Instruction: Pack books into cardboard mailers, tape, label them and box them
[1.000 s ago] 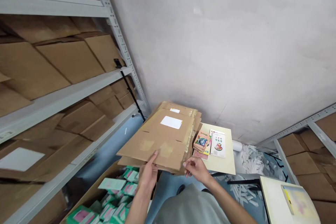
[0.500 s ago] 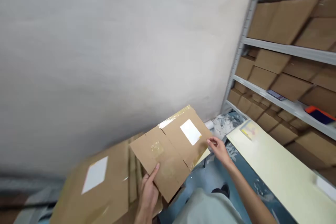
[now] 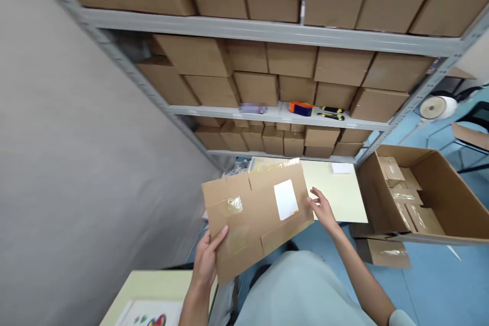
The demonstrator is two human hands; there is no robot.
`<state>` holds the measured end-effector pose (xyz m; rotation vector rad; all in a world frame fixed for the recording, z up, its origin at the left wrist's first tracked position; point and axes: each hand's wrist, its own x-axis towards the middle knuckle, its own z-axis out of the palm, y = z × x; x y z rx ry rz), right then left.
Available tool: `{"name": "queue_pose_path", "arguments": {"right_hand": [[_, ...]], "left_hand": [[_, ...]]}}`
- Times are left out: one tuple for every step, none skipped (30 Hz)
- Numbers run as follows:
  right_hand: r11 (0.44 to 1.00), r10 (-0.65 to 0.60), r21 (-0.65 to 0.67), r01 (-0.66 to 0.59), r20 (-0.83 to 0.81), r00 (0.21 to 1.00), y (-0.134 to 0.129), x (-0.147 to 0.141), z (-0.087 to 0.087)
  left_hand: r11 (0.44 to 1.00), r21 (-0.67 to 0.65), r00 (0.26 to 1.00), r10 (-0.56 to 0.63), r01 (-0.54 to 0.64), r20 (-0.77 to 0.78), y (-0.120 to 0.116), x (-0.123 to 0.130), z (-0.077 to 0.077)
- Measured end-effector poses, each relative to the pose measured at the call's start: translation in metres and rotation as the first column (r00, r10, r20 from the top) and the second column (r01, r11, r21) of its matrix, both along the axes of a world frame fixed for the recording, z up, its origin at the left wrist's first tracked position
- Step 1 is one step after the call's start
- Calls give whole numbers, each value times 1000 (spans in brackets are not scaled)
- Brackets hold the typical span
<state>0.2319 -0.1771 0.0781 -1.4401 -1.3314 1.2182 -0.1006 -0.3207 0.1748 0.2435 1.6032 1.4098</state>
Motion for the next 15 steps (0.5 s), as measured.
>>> {"name": "queue_pose_path", "arguments": {"right_hand": [[999, -44, -22, 44, -3, 999, 9, 15, -1], [996, -85, -41, 84, -8, 996, 18, 29, -2], [991, -124, -56, 123, -13, 992, 25, 41, -2], [985, -164, -64, 163, -16, 986, 32, 51, -2], [977, -203, -70, 201, -15, 979, 38, 60, -1], [969, -237, -74, 235, -12, 971, 43, 68, -1], [961, -266, -77, 265, -9, 964, 47, 74, 0], [954, -289, -81, 287, -6, 957, 52, 78, 1], [949, -304, -86, 303, -2, 953, 56, 82, 2], [945, -315, -90, 314, 3, 949, 59, 84, 3], [942, -323, -92, 323, 10, 946, 63, 85, 3], [939, -331, -94, 331, 19, 943, 67, 85, 4], [936, -336, -97, 337, 28, 941, 70, 84, 5], [935, -337, -100, 339, 38, 941, 73, 84, 7], [935, -335, -103, 339, 47, 941, 76, 83, 9]], "left_hand": [[998, 12, 998, -66, 66, -13, 25, 8, 2], [991, 31, 991, -127, 128, -30, 48, 16, 5], [982, 52, 982, -180, 182, -52, 68, 24, 8], [970, 73, 971, -225, 230, -76, 86, 31, 10], [959, 88, 960, -263, 271, -98, 102, 37, 11], [948, 95, 949, -293, 304, -116, 115, 42, 11], [939, 94, 939, -317, 330, -131, 127, 45, 11], [932, 89, 930, -335, 350, -149, 138, 47, 8], [926, 84, 920, -352, 369, -172, 148, 47, 5], [919, 80, 909, -365, 387, -202, 157, 46, 0], [911, 79, 896, -379, 406, -234, 166, 43, -7], [901, 75, 880, -395, 427, -264, 174, 38, -14], [889, 69, 862, -417, 453, -288, 182, 33, -22], [875, 59, 842, -441, 480, -310, 189, 26, -31], [861, 44, 820, -466, 507, -333, 197, 19, -39]]}}
